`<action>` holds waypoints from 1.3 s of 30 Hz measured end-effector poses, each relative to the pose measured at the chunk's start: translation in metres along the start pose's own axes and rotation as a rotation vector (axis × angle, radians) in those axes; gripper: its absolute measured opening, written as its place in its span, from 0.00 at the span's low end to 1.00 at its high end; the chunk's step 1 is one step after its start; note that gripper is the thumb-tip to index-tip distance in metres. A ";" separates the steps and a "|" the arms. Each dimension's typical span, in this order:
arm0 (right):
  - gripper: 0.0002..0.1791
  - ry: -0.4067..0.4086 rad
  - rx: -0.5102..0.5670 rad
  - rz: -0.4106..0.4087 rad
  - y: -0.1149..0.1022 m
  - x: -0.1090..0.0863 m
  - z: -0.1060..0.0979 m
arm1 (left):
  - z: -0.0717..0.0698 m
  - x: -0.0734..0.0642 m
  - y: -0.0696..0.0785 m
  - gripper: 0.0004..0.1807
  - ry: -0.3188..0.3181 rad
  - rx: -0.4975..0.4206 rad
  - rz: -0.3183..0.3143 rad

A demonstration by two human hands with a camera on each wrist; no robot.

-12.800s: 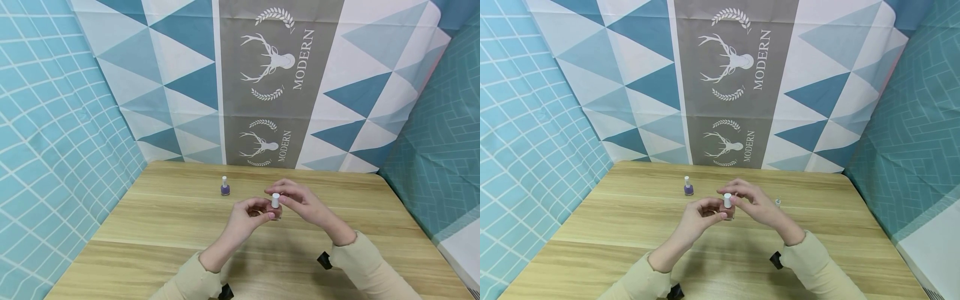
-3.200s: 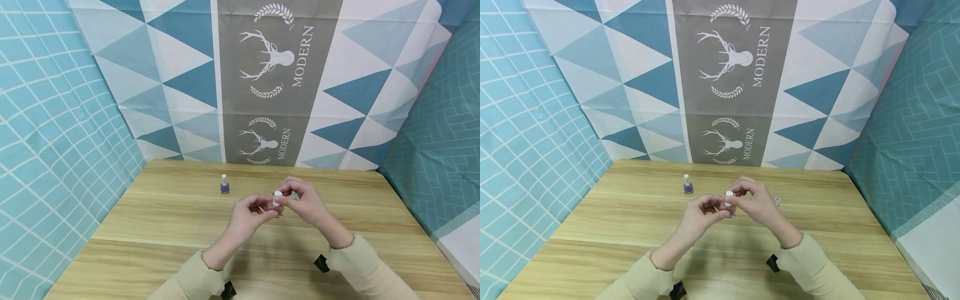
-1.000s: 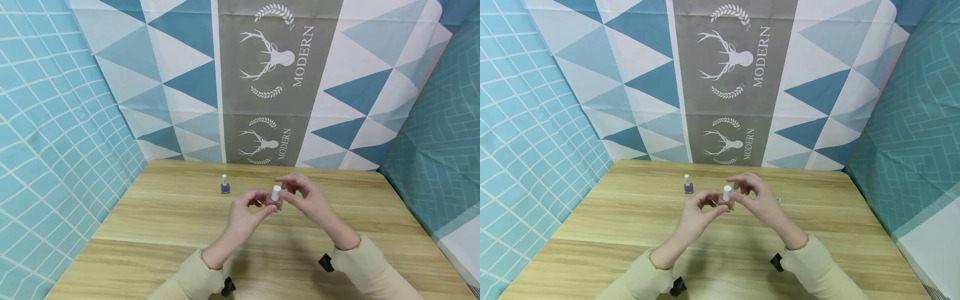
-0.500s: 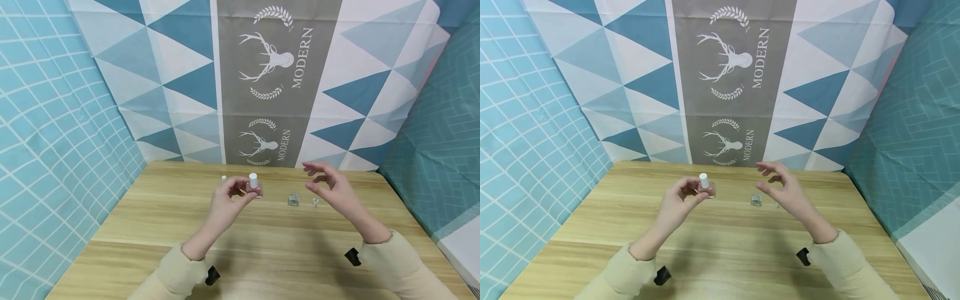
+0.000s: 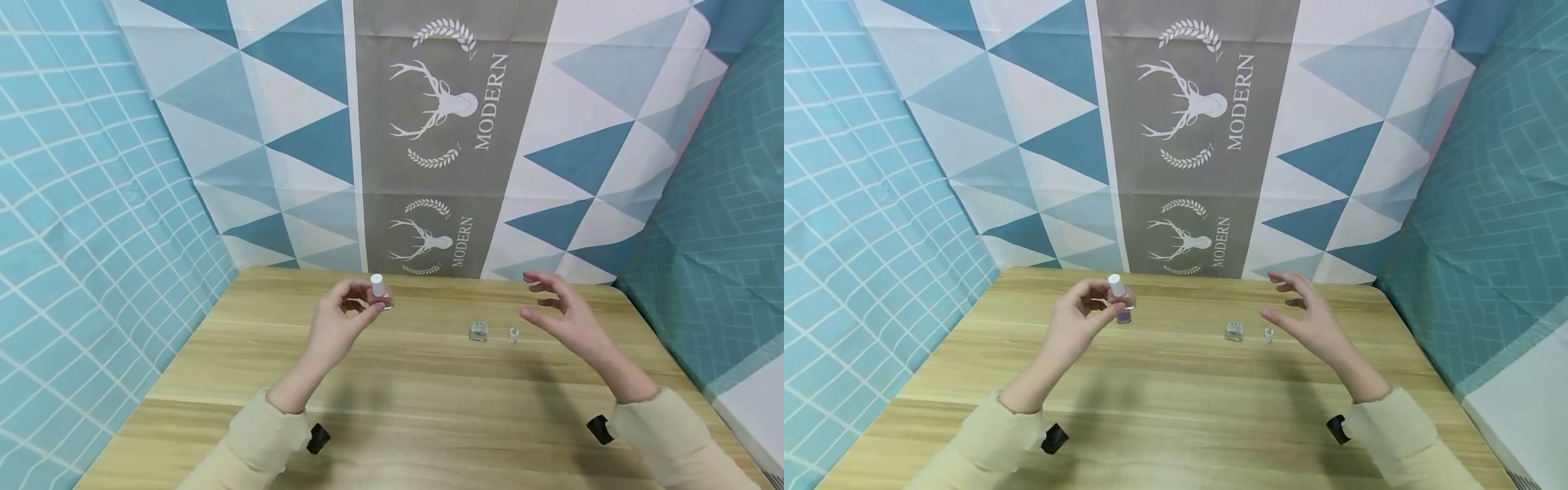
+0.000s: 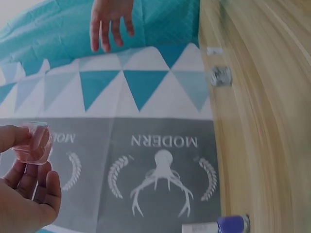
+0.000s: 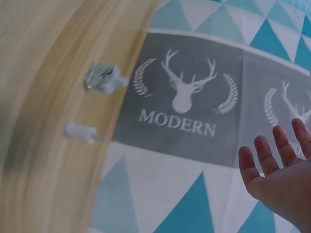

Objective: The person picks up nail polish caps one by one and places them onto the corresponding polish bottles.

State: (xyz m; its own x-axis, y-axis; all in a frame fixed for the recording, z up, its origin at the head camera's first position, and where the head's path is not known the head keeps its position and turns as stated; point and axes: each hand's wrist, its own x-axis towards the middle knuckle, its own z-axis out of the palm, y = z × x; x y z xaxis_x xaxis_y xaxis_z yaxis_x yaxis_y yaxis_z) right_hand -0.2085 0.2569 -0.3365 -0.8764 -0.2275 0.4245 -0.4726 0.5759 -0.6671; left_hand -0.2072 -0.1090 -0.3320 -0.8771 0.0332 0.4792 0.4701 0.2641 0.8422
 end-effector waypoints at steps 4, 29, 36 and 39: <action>0.35 -0.007 -0.005 0.027 0.012 -0.003 0.001 | -0.009 0.002 -0.010 0.17 0.016 0.002 -0.007; 0.40 -0.086 0.015 0.216 0.101 -0.009 0.022 | -0.039 0.022 -0.088 0.16 0.127 0.143 -0.221; 0.41 -0.111 0.021 0.275 0.119 -0.010 0.029 | -0.038 0.028 -0.112 0.16 0.142 0.180 -0.273; 0.41 -0.138 0.025 0.287 0.127 -0.009 0.034 | -0.037 0.030 -0.123 0.17 0.138 0.197 -0.300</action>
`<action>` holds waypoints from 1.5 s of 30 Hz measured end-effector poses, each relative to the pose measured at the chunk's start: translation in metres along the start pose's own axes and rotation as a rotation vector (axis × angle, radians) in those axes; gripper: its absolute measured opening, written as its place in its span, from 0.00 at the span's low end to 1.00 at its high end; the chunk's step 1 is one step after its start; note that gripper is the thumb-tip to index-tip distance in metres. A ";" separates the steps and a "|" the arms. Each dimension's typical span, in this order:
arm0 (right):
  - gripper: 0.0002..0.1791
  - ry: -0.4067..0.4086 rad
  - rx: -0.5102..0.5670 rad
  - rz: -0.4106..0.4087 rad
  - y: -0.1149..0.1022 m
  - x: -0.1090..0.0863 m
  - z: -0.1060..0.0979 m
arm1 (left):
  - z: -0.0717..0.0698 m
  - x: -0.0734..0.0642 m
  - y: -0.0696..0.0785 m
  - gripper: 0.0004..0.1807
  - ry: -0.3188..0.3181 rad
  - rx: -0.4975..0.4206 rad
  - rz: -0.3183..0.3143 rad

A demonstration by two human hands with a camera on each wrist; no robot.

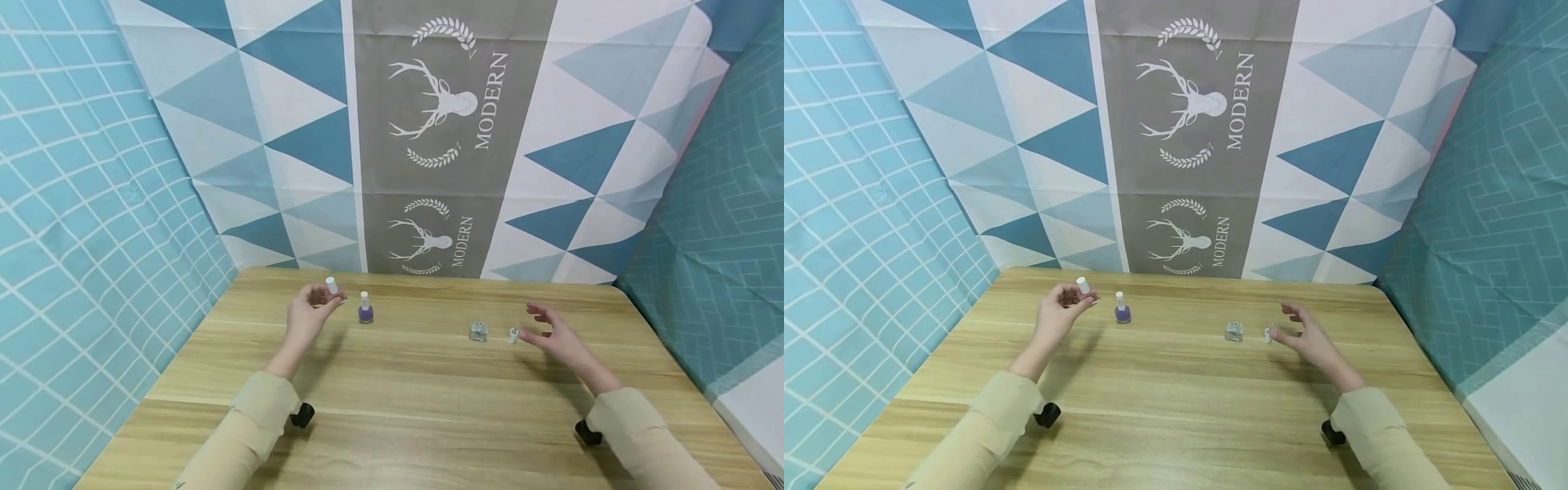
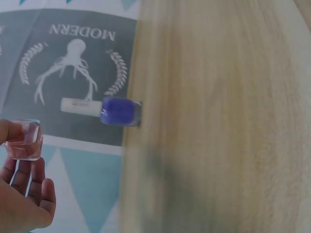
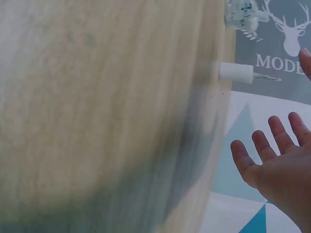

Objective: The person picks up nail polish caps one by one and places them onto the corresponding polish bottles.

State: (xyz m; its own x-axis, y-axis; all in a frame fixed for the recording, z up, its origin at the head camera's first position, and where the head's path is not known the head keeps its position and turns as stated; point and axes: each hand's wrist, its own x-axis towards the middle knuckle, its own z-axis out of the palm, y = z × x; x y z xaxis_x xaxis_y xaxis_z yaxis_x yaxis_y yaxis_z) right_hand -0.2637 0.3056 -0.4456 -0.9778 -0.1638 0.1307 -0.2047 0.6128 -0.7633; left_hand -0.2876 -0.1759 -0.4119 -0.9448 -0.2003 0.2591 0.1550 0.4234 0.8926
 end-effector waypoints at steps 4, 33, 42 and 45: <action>0.42 -0.039 -0.033 -0.004 0.010 0.004 0.005 | 0.005 0.004 -0.011 0.18 -0.032 0.017 -0.036; 0.16 -0.052 -0.224 0.040 0.013 0.026 0.016 | 0.014 0.020 -0.043 0.16 -0.206 0.110 -0.150; 0.14 -0.013 -0.248 0.048 0.013 0.026 0.018 | 0.012 0.021 -0.048 0.15 -0.217 0.139 -0.136; 0.13 -0.008 -0.252 0.040 0.013 0.026 0.019 | 0.012 0.021 -0.050 0.15 -0.223 0.146 -0.143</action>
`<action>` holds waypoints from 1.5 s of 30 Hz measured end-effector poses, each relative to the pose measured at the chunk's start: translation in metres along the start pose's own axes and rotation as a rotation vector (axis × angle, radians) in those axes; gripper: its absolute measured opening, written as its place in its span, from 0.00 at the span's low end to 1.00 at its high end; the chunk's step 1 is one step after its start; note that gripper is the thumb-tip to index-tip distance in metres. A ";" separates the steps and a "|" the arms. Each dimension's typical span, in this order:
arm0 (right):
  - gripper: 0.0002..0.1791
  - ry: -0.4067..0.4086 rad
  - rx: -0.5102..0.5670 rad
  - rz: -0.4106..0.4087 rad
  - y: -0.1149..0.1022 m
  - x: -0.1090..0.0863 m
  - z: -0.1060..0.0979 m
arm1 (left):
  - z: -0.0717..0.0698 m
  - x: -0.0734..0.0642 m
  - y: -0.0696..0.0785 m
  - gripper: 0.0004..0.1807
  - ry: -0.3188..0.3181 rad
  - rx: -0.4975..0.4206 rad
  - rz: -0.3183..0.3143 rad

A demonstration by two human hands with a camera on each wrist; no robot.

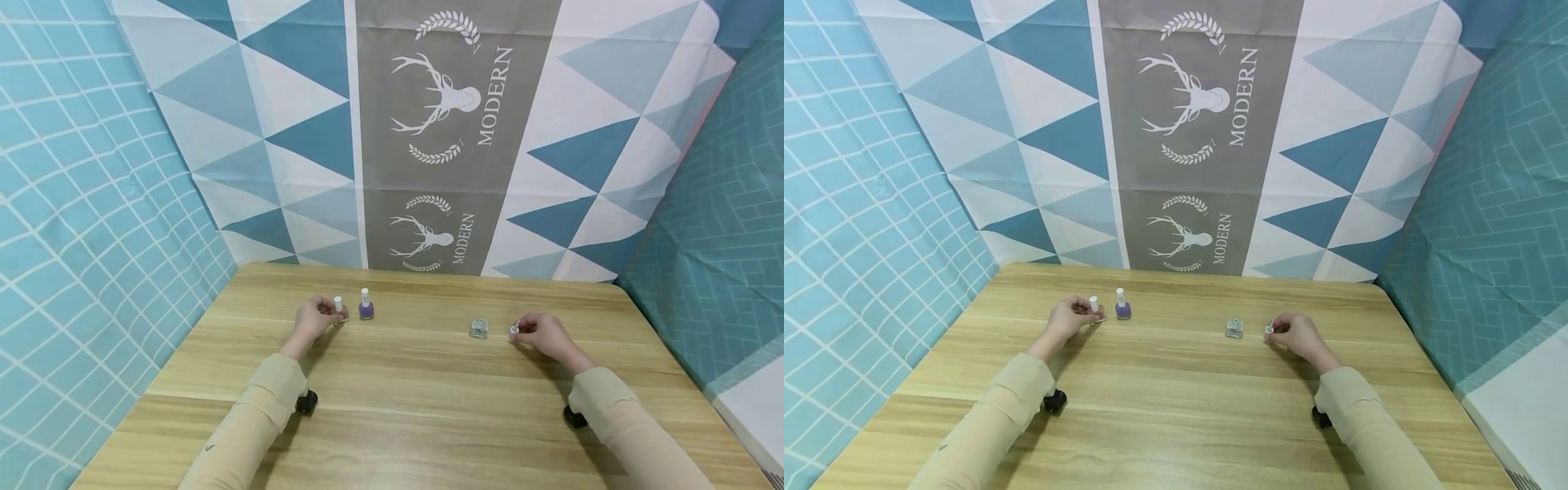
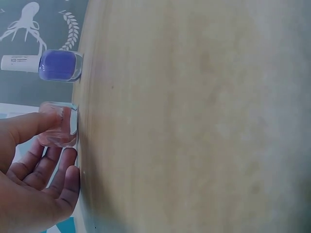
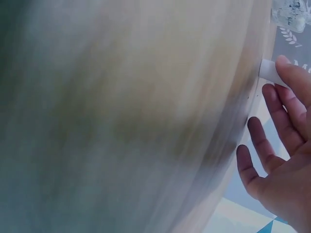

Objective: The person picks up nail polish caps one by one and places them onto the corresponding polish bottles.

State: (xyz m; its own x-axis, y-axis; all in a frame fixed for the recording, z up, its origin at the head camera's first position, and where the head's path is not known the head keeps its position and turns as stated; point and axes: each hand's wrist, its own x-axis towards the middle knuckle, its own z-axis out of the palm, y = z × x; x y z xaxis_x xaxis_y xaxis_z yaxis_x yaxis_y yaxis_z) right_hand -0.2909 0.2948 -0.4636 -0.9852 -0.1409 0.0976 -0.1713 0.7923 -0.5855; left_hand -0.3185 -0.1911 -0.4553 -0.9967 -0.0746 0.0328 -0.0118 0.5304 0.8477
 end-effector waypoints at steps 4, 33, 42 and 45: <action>0.13 0.008 -0.012 -0.014 0.000 -0.001 0.000 | 0.000 -0.001 -0.001 0.15 -0.014 -0.010 -0.005; 0.11 -0.001 -0.031 -0.040 0.001 0.003 0.001 | -0.010 -0.060 0.046 0.31 0.091 -0.126 0.017; 0.11 0.013 -0.029 -0.054 0.003 0.003 0.003 | 0.004 -0.078 0.077 0.27 0.036 -0.242 0.118; 0.11 0.010 -0.026 -0.045 0.003 0.004 0.002 | 0.011 -0.082 0.087 0.27 0.032 -0.259 0.156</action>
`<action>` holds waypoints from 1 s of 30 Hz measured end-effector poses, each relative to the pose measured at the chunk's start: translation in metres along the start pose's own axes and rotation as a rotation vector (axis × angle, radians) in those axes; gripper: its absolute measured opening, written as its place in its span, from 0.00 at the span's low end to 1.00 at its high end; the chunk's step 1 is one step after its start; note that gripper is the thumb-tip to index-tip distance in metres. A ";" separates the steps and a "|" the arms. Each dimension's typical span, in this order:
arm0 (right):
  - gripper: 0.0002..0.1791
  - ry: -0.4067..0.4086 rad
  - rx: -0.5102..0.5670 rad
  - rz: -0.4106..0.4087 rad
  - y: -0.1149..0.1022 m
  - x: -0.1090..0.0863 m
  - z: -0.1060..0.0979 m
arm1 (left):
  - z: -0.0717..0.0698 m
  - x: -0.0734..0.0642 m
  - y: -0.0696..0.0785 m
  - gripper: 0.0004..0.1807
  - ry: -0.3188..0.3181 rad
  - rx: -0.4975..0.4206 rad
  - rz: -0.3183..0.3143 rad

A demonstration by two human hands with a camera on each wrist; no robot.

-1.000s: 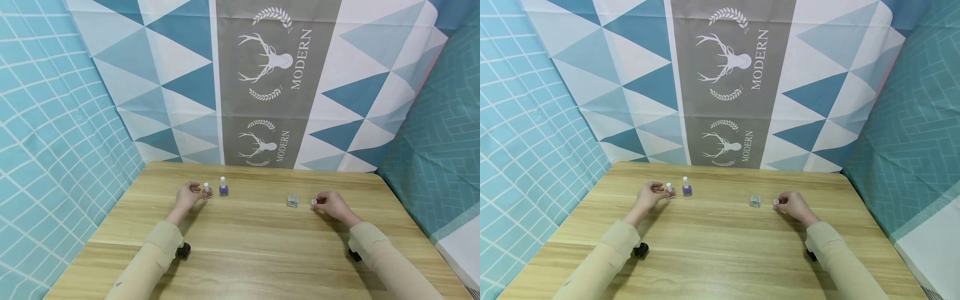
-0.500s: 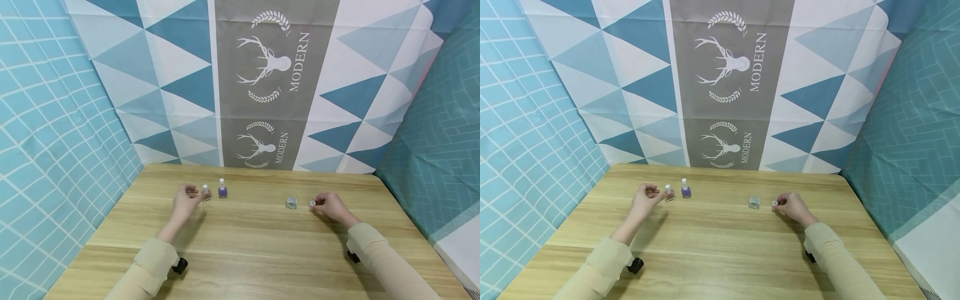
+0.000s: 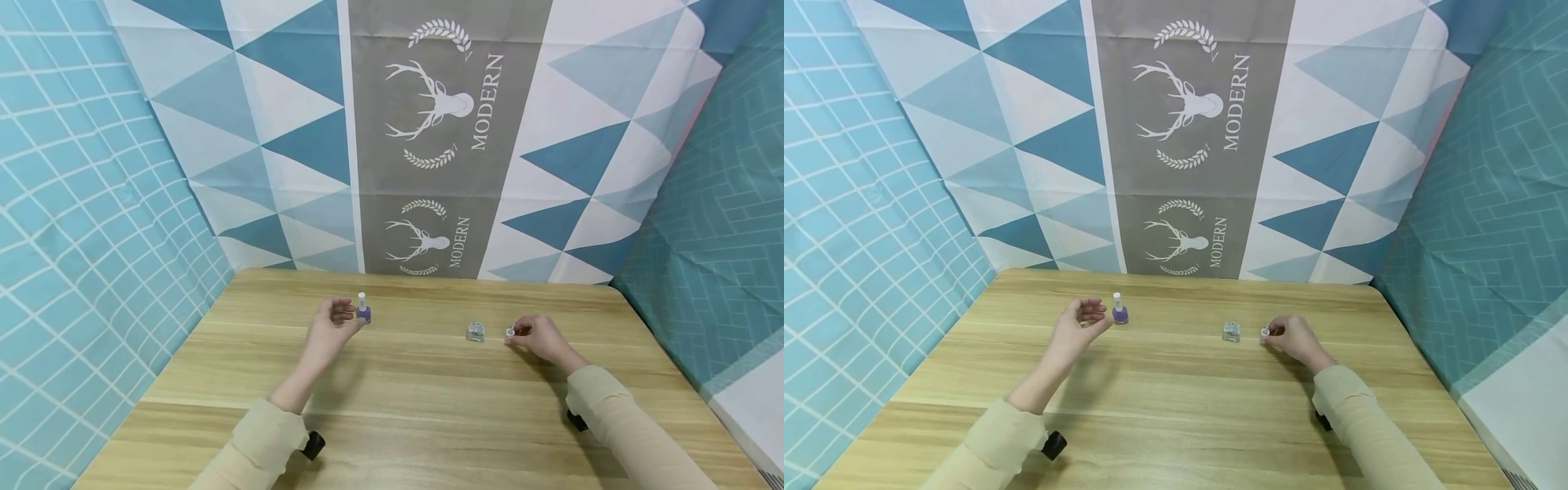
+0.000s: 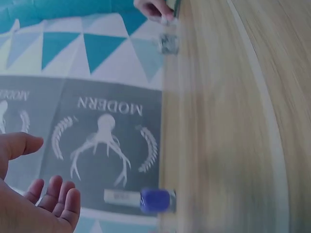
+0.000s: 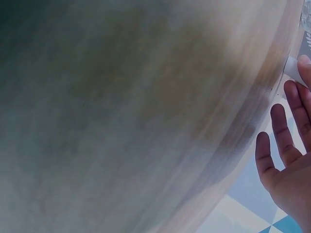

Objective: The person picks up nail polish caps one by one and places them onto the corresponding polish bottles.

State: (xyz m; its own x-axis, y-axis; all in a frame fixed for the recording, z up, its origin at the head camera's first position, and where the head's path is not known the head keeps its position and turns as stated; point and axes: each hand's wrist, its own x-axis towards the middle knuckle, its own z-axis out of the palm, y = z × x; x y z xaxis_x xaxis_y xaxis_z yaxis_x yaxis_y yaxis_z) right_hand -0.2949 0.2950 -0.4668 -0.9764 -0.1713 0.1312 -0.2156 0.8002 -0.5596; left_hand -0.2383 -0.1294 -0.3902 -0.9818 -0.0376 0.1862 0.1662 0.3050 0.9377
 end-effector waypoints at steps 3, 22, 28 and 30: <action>0.11 -0.004 -0.001 0.003 -0.001 0.000 0.000 | 0.010 -0.002 0.006 0.28 -0.011 -0.012 0.047; 0.11 -0.012 -0.001 -0.021 0.001 -0.002 0.000 | 0.090 0.004 0.012 0.33 -0.224 -0.062 0.190; 0.12 -0.018 0.001 -0.020 0.001 -0.002 -0.002 | 0.111 0.011 0.004 0.35 -0.277 -0.049 0.151; 0.12 -0.019 0.002 -0.021 0.001 -0.001 -0.002 | 0.118 0.012 0.003 0.36 -0.291 -0.040 0.129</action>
State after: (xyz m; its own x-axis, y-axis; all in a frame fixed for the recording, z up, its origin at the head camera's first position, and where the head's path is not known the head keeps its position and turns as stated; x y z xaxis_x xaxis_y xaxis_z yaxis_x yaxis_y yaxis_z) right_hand -0.2937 0.2972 -0.4663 -0.9717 -0.1989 0.1278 -0.2362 0.7954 -0.5582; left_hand -0.2604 -0.0166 -0.4200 -0.9366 0.2744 0.2178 0.2885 0.2513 0.9239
